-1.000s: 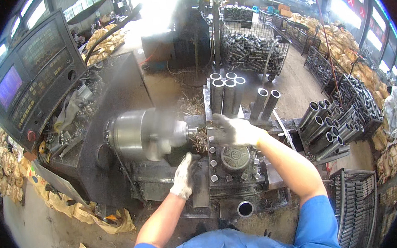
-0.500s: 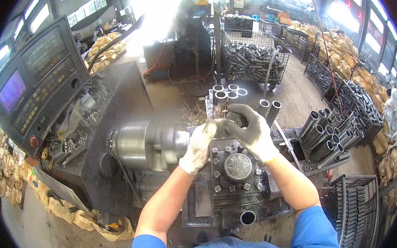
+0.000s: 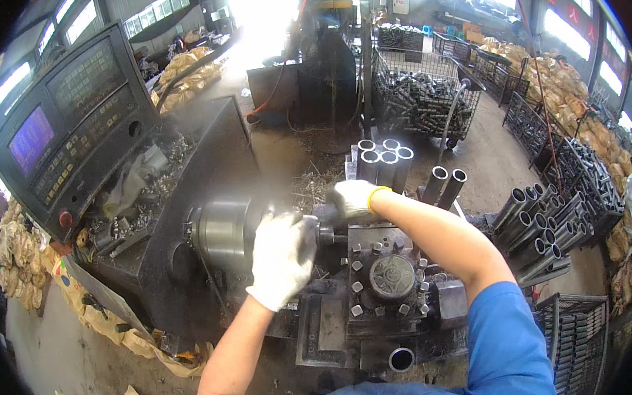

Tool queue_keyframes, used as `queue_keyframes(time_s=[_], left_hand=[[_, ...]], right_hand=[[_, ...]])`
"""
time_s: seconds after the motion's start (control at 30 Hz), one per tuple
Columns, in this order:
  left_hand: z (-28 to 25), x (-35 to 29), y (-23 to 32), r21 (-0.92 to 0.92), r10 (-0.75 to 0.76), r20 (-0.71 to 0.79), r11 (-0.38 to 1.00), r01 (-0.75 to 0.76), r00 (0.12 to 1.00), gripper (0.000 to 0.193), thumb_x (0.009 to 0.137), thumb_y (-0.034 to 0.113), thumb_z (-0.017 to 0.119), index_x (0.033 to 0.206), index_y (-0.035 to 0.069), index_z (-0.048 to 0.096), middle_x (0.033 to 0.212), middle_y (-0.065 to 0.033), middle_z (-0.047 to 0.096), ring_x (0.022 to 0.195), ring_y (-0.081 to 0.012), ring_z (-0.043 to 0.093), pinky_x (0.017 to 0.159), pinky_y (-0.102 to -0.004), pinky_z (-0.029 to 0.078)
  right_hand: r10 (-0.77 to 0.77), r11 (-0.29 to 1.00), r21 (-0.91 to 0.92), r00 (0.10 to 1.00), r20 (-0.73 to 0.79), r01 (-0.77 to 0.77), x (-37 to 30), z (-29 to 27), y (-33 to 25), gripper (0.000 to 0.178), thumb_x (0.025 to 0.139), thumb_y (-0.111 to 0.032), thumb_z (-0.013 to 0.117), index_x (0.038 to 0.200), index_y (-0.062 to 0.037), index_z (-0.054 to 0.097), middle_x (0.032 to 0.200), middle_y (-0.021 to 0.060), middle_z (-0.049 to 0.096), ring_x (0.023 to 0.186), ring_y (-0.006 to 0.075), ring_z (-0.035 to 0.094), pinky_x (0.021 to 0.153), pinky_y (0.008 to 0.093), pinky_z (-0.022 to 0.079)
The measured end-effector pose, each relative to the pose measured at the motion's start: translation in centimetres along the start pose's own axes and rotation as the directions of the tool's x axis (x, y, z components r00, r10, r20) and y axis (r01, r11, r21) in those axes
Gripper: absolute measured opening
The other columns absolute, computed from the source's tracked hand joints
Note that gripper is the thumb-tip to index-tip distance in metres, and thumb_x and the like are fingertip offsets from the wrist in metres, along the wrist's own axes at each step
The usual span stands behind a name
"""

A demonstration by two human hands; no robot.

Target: The person repeatedly picks up metal tubes from a wire basket, inserts them into a CNC lathe chuck, operates the machine controls, and removes the processed parts. The cycle repeats with multiple tubes throughout the clip.

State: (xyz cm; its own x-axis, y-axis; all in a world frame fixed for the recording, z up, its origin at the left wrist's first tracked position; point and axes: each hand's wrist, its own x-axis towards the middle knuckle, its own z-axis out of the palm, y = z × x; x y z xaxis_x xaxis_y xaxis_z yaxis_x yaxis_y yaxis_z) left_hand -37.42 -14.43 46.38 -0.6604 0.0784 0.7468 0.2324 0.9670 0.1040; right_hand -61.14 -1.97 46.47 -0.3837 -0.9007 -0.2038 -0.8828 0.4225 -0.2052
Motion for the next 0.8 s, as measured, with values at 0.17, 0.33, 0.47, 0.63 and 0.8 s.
queue_keyframes(time_s=[0.17,0.33,0.47,0.63,0.8], left_hand=[[7.8,-2.4,-0.5,0.231,-0.021,0.314,0.971,-0.055,0.949,0.046,0.084,0.012,0.07,0.128,0.0,0.07,0.143,-0.0271,0.062,0.141,-0.045,0.053,0.127,-0.0656,0.028],[12.4,-2.6,-3.1,0.299,-0.026,0.289,0.952,-0.064,0.957,0.03,0.088,0.014,0.065,0.114,0.002,0.074,0.141,-0.0295,0.063,0.141,-0.0473,0.053,0.13,-0.0642,0.026],[13.8,-2.0,-3.7,0.367,-0.013,0.283,0.925,-0.096,0.959,0.032,0.086,0.018,0.069,0.113,0.002,0.075,0.136,-0.0299,0.064,0.141,-0.0474,0.053,0.132,-0.0628,0.023],[13.2,-1.2,-2.7,0.346,-0.038,0.36,0.933,-0.096,0.932,0.058,0.078,0.026,0.085,0.128,0.003,0.07,0.143,-0.028,0.061,0.144,-0.0474,0.049,0.132,-0.0625,0.024],[3.1,-5.7,0.5,0.061,0.001,0.196,0.998,-0.013,0.981,0.07,0.076,0.011,0.089,0.141,0.004,0.065,0.15,-0.0238,0.059,0.143,-0.0437,0.053,0.125,-0.0572,0.036]], right_hand=[[-0.115,0.989,0.121,0.952,0.284,0.083,4.1,6.7,0.5,0.051,0.082,-0.041,0.086,0.118,-0.0044,0.081,0.106,0.0188,0.081,0.093,0.0275,0.078,0.084,0.0422,0.061],[0.043,0.969,0.177,0.821,0.569,-0.174,2.1,6.6,6.1,0.039,0.086,-0.033,0.086,0.101,0.0024,0.08,0.087,0.0091,0.08,0.07,0.0198,0.07,0.067,0.0386,0.059],[-0.26,0.963,0.178,0.873,0.412,0.203,-5.1,11.3,19.0,0.029,0.087,-0.03,0.084,0.095,-0.0033,0.077,0.083,0.0116,0.077,0.07,0.0237,0.069,0.067,0.0409,0.057],[0.324,0.941,-0.115,0.945,0.037,-0.318,-13.4,16.2,16.8,0.036,0.086,-0.031,0.076,0.115,-0.0093,0.075,0.099,0.0219,0.078,0.088,0.0411,0.074,0.076,0.0499,0.058],[0.312,0.948,0.152,0.727,-0.612,-0.279,-21.9,6.2,4.6,0.03,0.093,-0.031,0.077,0.109,-0.0057,0.073,0.092,0.0184,0.078,0.077,0.0372,0.077,0.07,0.0473,0.062]])
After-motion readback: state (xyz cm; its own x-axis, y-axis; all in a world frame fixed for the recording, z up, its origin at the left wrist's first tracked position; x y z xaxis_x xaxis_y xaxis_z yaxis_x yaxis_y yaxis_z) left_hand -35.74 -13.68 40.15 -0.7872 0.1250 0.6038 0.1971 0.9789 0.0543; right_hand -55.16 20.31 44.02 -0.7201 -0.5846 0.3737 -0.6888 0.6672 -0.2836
